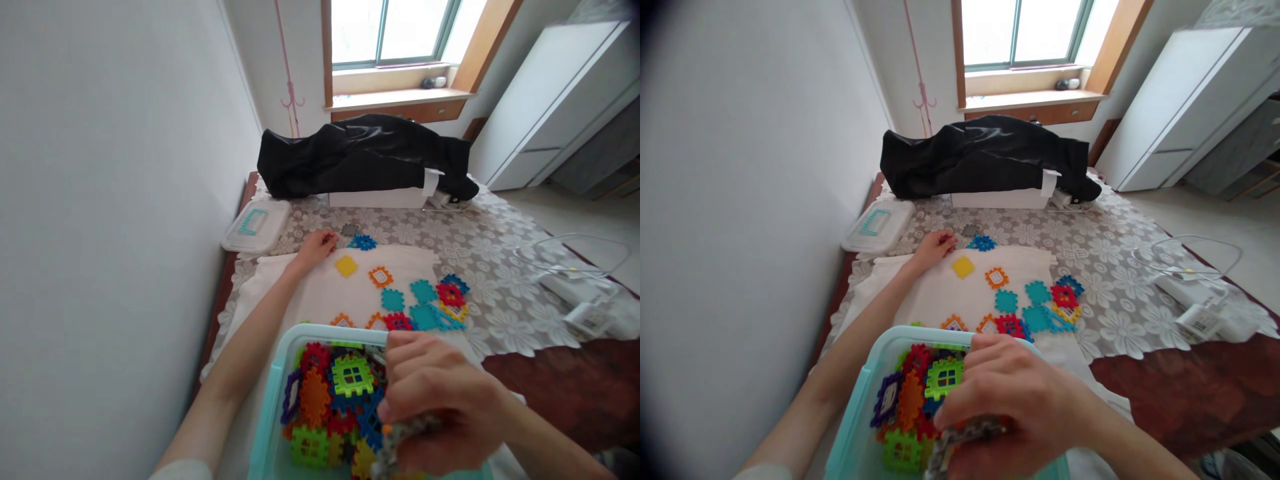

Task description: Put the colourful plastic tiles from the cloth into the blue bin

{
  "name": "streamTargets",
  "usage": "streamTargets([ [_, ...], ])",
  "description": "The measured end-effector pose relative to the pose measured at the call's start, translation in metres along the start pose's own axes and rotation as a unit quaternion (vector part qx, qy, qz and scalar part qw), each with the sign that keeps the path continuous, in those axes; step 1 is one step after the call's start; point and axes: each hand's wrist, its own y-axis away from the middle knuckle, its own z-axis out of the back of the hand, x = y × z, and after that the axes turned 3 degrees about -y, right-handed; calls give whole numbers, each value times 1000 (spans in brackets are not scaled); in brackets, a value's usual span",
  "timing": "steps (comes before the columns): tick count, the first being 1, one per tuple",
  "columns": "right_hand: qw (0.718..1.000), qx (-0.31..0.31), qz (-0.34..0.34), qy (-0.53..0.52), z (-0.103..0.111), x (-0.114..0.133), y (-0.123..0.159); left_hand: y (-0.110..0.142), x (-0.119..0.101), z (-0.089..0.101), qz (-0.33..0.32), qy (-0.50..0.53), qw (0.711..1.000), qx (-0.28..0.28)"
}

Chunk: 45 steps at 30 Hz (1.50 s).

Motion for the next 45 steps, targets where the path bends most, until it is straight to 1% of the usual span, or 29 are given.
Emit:
streamTargets([
  [2, 993, 101, -38, 49, -4, -5, 0, 0, 0, 0, 2, 3, 1000, 2],
  [4, 974, 188, -84, 96, -5, -8, 1, -1, 1, -1, 1, 9, 1000, 3],
  [5, 965, 217, -100, 109, -5, -8, 1, -2, 2, -2, 0, 12, 1000, 4],
  [6, 962, 228, -104, 111, -4, -7, 1, -2, 3, -2, 1, 13, 1000, 5],
  [7, 964, 223, -100, 104, -3, -6, 0, -3, 4, -2, 1, 12, 1000, 5],
  [9, 977, 187, -76, 71, 3, -1, -3, -4, 6, -3, 2, 8, 1000, 5],
  [11, 990, 131, -48, 27, 13, 2, -5, -4, 7, -3, 3, 2, 1000, 4],
  [13, 997, 65, -39, -10, 27, -2, -5, -4, 8, -3, 1, 1, 1000, 3],
  [15, 998, -8, -65, -11, 43, -16, 1, -4, 8, -3, -5, 4, 1000, 1],
  [16, 995, -38, -91, 9, 50, -28, 6, -4, 8, -3, -7, 6, 1000, 0],
  [18, 984, -69, -153, 66, 60, -59, 18, -4, 7, -2, -10, 5, 1000, 1],
  [19, 976, -63, -187, 95, 62, -77, 25, -4, 7, -3, -9, 3, 1000, 1],
  [20, 966, -37, -221, 126, 61, -94, 33, -5, 7, -3, -7, 3, 1000, 2],
  [22, 943, 37, -268, 193, 57, -124, 48, -5, 7, -3, -2, 7, 1000, 3],
  [23, 926, 77, -289, 232, 53, -136, 54, -5, 8, -3, -1, 11, 1000, 4],
  [25, 900, 134, -300, 286, 45, -152, 63, -5, 8, -4, -2, 20, 1000, 5],
  [27, 892, 153, -288, 313, 39, -158, 67, -4, 7, -3, -5, 22, 1000, 4],
  [30, 899, 139, -262, 322, 37, -158, 67, -3, 5, -2, -10, 12, 1000, 3],
  [33, 906, 97, -244, 330, 37, -159, 66, -3, 2, -1, -9, 3, 1000, 2],
  [35, 899, 55, -257, 351, 38, -162, 67, -2, 1, -1, -4, 3, 1000, 3],
  [37, 886, 26, -281, 368, 39, -165, 68, -2, 0, -1, -4, -2, 1000, 3],
  [41, 875, 23, -297, 383, 40, -167, 70, -1, 0, -1, -6, -7, 1000, 1],
  [45, 858, 25, -313, 406, 38, -159, 64, -1, 0, -1, -8, -5, 1000, 3],
])
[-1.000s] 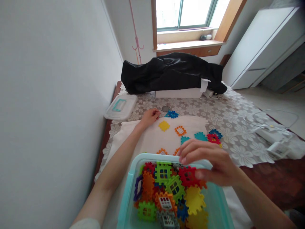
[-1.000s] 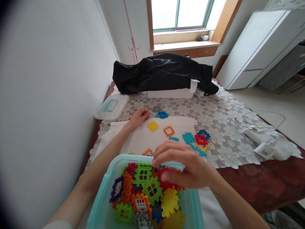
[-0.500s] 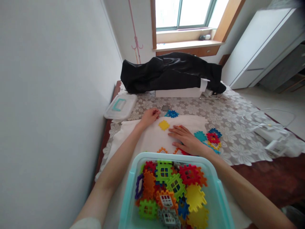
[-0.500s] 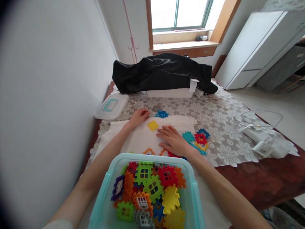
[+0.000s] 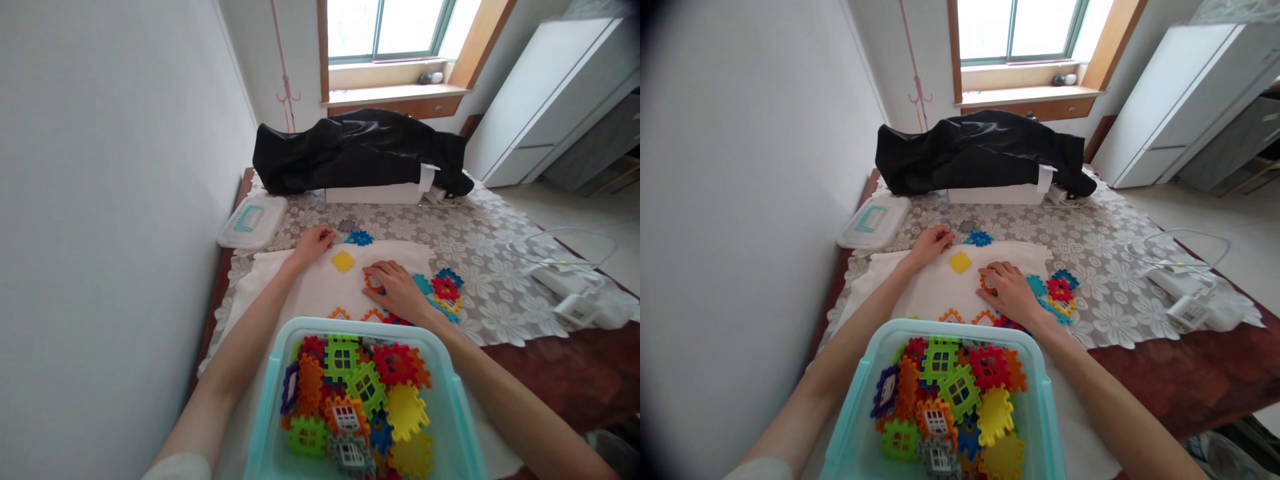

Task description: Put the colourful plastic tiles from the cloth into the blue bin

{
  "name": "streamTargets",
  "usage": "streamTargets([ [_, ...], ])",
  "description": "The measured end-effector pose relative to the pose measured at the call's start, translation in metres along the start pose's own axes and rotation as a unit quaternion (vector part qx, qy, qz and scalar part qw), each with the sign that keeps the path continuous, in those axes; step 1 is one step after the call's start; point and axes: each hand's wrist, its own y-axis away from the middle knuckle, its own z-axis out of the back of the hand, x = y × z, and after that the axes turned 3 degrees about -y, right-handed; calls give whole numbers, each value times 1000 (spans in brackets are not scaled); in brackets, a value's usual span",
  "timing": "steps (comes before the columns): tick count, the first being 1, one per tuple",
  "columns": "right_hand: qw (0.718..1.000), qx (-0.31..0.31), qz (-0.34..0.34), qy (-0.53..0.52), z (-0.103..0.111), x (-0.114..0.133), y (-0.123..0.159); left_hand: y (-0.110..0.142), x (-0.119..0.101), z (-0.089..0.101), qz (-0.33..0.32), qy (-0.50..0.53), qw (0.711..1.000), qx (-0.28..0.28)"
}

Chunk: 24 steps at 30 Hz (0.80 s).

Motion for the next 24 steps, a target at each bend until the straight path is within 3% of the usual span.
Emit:
streamTargets([
  [5, 998, 24, -54, -1, 5, 6, -2, 0, -1, 1, 4, -4, 1000, -1],
  [11, 997, 20, -77, -7, 0, -3, -1, 0, 1, 1, -1, -16, 1000, -7],
  [16, 987, -92, -115, -60, 2, -7, 0, -2, 4, 0, -9, -6, 1000, -8],
  [20, 958, -205, -125, -154, 14, -4, -1, -1, 2, 0, -4, -3, 1000, -6],
  [22, 950, -215, -123, -190, 21, -3, -1, -1, 1, 0, -2, -4, 1000, -7],
  [24, 960, -154, -97, -213, 26, -3, 0, 0, 1, 0, -1, -10, 1000, -8],
])
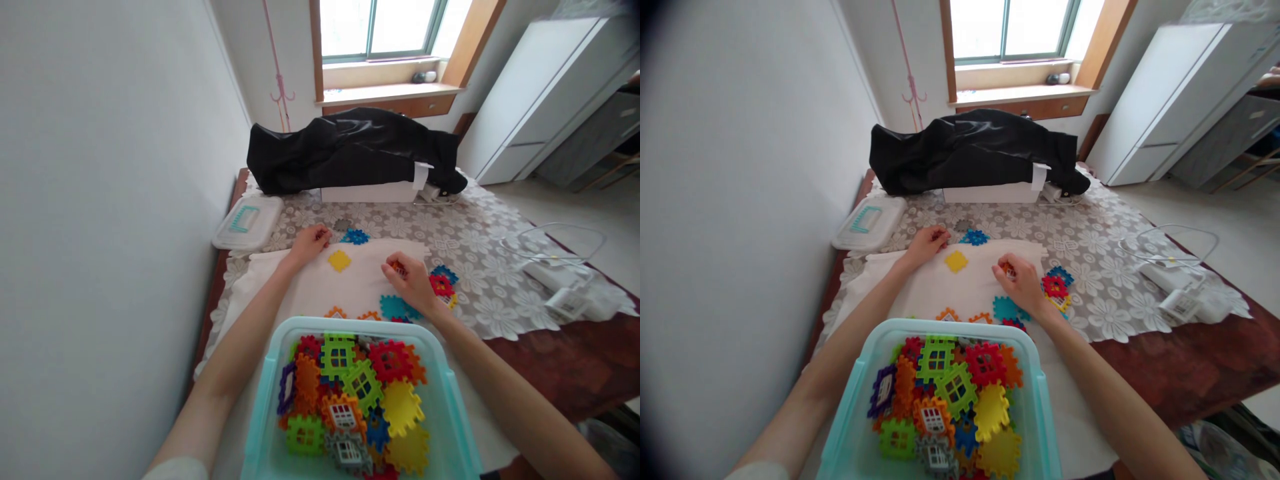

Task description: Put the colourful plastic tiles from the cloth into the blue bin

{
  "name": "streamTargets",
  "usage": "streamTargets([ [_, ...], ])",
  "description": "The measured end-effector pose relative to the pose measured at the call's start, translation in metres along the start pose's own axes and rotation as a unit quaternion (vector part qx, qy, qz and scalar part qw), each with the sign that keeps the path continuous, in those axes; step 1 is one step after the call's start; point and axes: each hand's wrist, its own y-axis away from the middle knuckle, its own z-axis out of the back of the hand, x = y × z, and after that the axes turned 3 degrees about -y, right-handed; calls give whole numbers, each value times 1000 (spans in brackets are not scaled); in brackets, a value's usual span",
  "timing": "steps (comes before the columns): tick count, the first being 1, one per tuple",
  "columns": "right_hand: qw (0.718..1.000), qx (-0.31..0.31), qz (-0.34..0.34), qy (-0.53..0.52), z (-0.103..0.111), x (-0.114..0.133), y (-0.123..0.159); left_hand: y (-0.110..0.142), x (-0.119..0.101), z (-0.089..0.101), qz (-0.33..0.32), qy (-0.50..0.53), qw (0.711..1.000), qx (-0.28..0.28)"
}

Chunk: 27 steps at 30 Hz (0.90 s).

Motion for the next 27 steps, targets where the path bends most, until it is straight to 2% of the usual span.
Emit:
streamTargets([
  [2, 993, 114, 34, 15, 1, 1, 2, 0, 0, 0, -3, -6, 1000, -1],
  [4, 971, 215, 79, 61, -2, 3, 6, 0, 1, -1, -6, -5, 1000, -2],
  [7, 935, 299, 139, 133, -9, 9, 11, -1, 3, -1, -5, -3, 1000, -3],
  [10, 914, 322, 181, 170, -15, 15, 14, -2, 4, -2, -8, -11, 1000, -4],
  [15, 896, 333, 214, 199, -17, 15, 12, -2, 3, -2, -3, -11, 1000, -1],
  [27, 897, 352, 218, 155, -23, 5, 13, -2, 4, -1, -13, -2, 1000, -1],
])
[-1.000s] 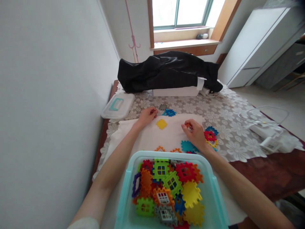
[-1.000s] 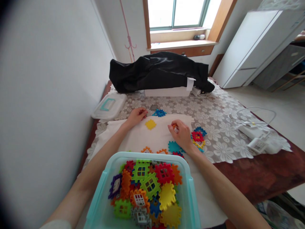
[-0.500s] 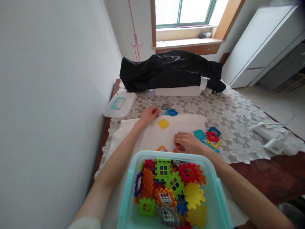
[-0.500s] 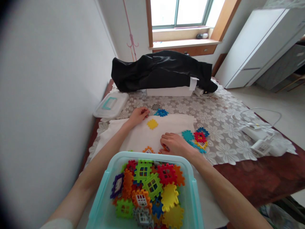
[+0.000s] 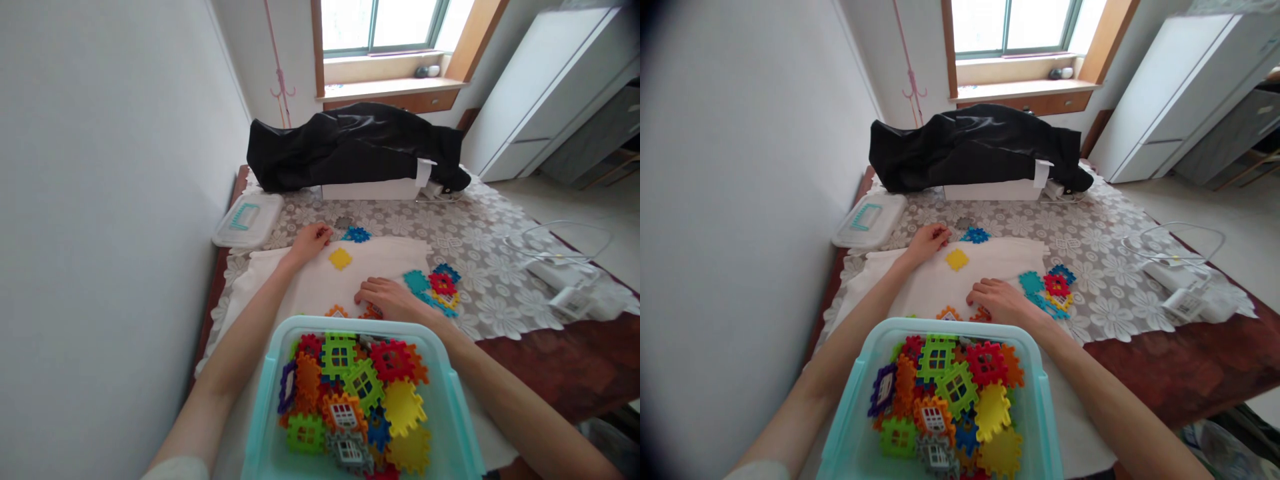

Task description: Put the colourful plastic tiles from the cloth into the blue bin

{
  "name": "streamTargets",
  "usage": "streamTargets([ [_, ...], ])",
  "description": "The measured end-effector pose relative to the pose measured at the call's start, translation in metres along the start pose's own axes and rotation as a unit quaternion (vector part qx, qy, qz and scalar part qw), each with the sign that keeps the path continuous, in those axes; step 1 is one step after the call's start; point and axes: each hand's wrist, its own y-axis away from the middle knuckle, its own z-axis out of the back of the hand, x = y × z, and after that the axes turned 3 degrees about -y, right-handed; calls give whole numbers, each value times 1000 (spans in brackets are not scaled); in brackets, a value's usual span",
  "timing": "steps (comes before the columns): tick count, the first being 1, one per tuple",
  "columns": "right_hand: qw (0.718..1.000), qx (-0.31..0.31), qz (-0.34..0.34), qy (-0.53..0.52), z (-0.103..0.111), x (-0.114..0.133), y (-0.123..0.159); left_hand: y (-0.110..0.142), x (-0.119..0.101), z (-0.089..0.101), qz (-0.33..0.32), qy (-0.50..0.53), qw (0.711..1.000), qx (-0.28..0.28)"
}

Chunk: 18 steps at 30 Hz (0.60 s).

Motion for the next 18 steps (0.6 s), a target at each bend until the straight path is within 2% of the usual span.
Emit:
streamTargets([
  [5, 999, -3, 21, -30, -3, 0, 0, 0, 1, -1, 0, 2, 1000, -5],
  [18, 999, -2, 24, -42, -7, -1, -1, 0, 2, -2, 0, 12, 1000, -3],
])
